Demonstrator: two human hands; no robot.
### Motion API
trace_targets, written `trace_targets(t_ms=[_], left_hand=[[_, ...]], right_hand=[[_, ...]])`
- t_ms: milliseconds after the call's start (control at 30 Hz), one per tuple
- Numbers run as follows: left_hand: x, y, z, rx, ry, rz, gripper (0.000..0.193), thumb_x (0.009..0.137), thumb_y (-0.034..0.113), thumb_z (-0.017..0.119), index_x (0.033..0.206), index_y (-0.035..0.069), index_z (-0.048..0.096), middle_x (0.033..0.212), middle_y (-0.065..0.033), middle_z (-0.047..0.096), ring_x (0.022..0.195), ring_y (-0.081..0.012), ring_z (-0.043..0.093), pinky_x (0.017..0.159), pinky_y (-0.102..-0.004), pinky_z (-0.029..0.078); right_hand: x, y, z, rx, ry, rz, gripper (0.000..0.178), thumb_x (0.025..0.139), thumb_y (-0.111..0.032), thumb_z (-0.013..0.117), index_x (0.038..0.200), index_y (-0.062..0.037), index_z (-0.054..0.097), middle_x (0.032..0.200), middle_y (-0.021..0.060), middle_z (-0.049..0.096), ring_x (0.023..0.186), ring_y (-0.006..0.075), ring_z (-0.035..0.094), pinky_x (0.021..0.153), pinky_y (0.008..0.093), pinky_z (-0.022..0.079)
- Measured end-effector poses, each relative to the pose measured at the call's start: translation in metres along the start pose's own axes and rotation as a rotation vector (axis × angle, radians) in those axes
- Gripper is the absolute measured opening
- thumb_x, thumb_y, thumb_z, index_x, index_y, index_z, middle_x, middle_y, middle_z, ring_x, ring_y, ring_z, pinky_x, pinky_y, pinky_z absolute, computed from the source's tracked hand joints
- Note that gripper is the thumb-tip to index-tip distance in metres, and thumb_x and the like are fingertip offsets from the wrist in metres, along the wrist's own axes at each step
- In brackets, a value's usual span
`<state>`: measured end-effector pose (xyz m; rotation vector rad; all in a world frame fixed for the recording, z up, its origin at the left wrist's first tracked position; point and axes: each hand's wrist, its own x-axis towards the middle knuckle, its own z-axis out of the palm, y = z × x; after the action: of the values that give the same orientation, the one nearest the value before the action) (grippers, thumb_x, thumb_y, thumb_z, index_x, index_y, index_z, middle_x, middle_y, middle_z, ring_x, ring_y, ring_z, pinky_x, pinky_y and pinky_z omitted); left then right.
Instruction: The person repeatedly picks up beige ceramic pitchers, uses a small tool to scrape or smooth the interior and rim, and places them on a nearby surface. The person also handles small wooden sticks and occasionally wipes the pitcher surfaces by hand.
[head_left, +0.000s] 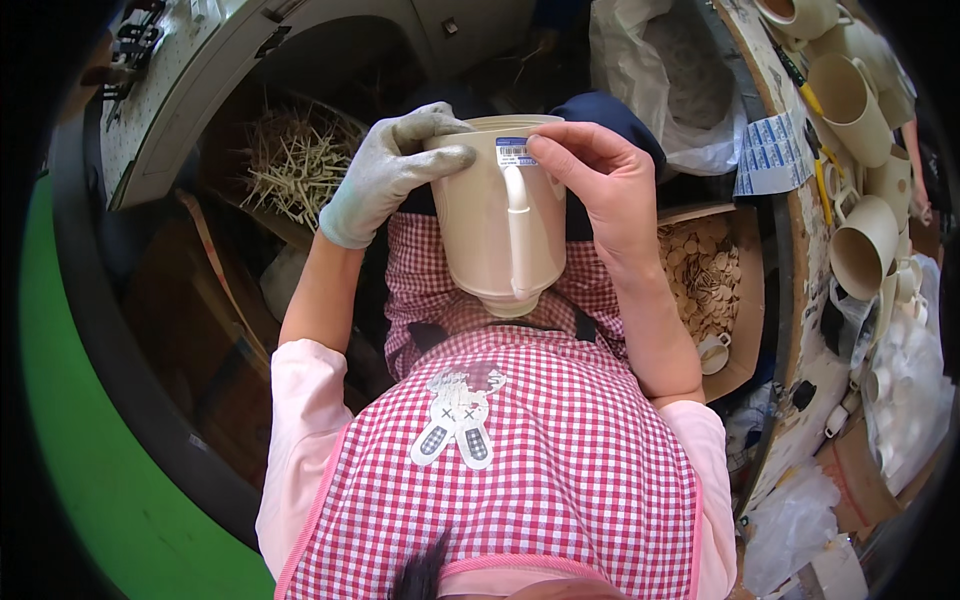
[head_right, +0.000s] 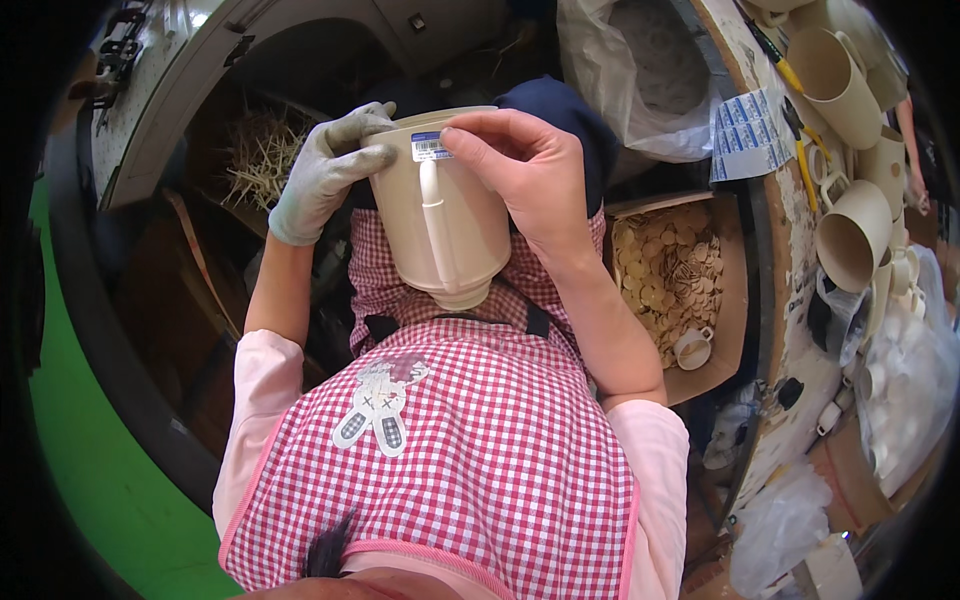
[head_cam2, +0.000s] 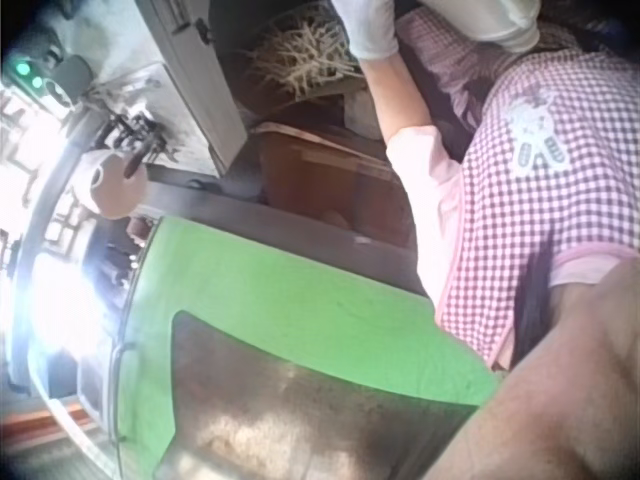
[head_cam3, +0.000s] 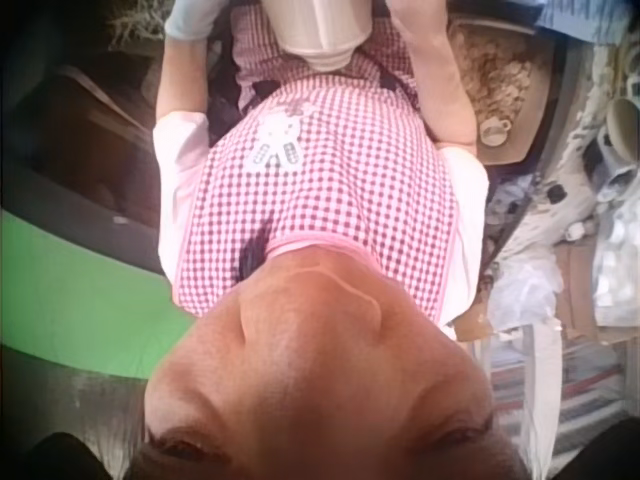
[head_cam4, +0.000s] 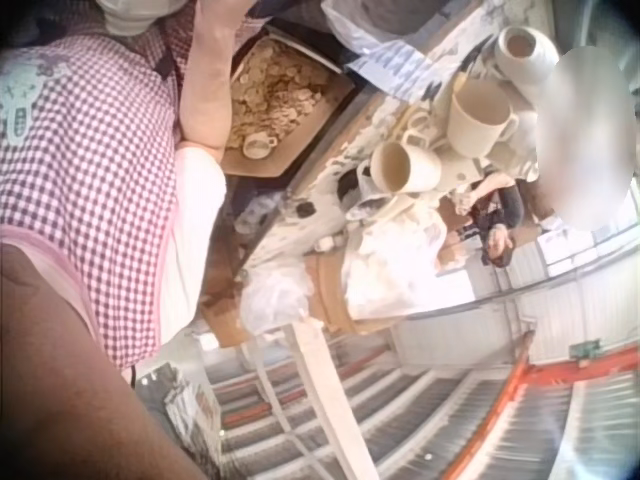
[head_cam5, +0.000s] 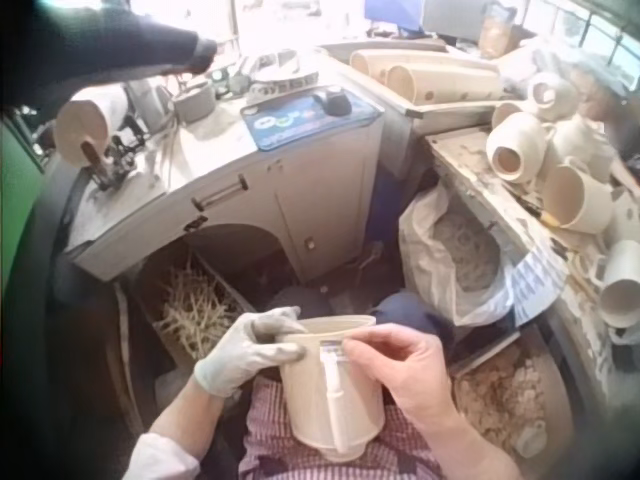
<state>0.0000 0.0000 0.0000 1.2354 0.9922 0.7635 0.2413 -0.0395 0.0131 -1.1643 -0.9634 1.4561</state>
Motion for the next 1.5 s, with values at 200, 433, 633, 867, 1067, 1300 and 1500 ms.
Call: trace_targets(t_ms=[200, 433, 633, 867, 1067, 1300, 1500], left_hand=[[0.000, 0.001, 0.003, 0.020, 0.034, -0.044, 0.037, 0.077, 0.028, 0.084, 0.102, 0.002, 0.080, 0.107, -0.0054, 0.073, 0.130, -0.0250, 0.056, 0.122, -0.0433, 0.030], [0.000, -0.001, 0.010, 0.041, 0.109, -0.053, 0.035, 0.077, 0.034, 0.085, 0.097, 0.005, 0.081, 0.101, -0.0048, 0.075, 0.134, -0.0272, 0.056, 0.122, -0.0452, 0.030], [0.003, -0.002, 0.013, 0.037, 0.113, -0.025, 0.026, 0.080, 0.030, 0.083, 0.088, 0.006, 0.079, 0.087, -0.0014, 0.073, 0.120, -0.0221, 0.062, 0.124, -0.0450, 0.028], [0.004, -0.004, 0.018, 0.009, 0.129, 0.032, 0.020, 0.081, 0.026, 0.081, 0.085, 0.007, 0.077, 0.086, -0.0007, 0.071, 0.111, -0.0177, 0.063, 0.124, -0.0443, 0.028], [0.007, -0.005, 0.017, -0.040, 0.075, 0.070, 0.016, 0.086, 0.021, 0.073, 0.082, 0.006, 0.072, 0.081, 0.0018, 0.063, 0.087, -0.0129, 0.060, 0.128, -0.0453, 0.019], [0.010, -0.015, 0.020, -0.076, -0.063, 0.192, 0.016, 0.088, 0.020, 0.069, 0.086, 0.004, 0.071, 0.083, 0.0004, 0.064, 0.086, -0.0118, 0.060, 0.128, -0.0454, 0.020], [0.011, -0.018, 0.023, -0.112, -0.088, 0.258, 0.020, 0.088, 0.022, 0.070, 0.088, 0.002, 0.070, 0.089, -0.0024, 0.067, 0.093, -0.0135, 0.064, 0.131, -0.0473, 0.015]], right_hand=[[0.005, -0.005, 0.006, -0.084, 0.009, 0.005, 0.021, 0.090, -0.005, 0.081, 0.110, -0.0007, 0.079, 0.099, 0.0051, 0.078, 0.088, 0.0083, 0.071, 0.083, 0.0214, 0.055], [0.007, -0.006, 0.009, -0.168, 0.033, -0.008, 0.021, 0.089, -0.007, 0.082, 0.109, -0.0007, 0.079, 0.097, 0.0048, 0.078, 0.088, 0.0082, 0.070, 0.082, 0.0214, 0.055], [0.009, -0.007, 0.012, -0.149, 0.048, -0.037, 0.018, 0.089, -0.009, 0.082, 0.105, -0.0016, 0.081, 0.089, 0.0022, 0.077, 0.080, 0.0051, 0.067, 0.075, 0.0189, 0.053], [0.005, 0.003, 0.014, -0.408, 0.084, -0.249, 0.020, 0.086, -0.013, 0.085, 0.101, -0.0016, 0.078, 0.082, 0.0009, 0.073, 0.070, 0.0034, 0.060, 0.063, 0.0193, 0.046], [0.021, -0.010, -0.006, -0.756, 0.177, -0.266, 0.040, 0.080, -0.027, 0.091, 0.103, -0.0061, 0.066, 0.089, -0.0005, 0.059, 0.079, 0.0100, 0.055, 0.070, 0.0239, 0.047], [0.044, -0.004, -0.033, -0.501, -0.585, -0.075, 0.030, 0.095, -0.034, 0.076, 0.101, -0.0054, 0.081, 0.096, 0.0074, 0.077, 0.089, 0.0158, 0.070, 0.082, 0.0299, 0.055], [0.035, -0.045, -0.062, -0.402, -0.475, -0.157, 0.038, 0.101, -0.007, 0.061, 0.138, -0.0062, 0.066, 0.133, 0.0129, 0.070, 0.123, 0.0231, 0.066, 0.106, 0.0360, 0.053]])
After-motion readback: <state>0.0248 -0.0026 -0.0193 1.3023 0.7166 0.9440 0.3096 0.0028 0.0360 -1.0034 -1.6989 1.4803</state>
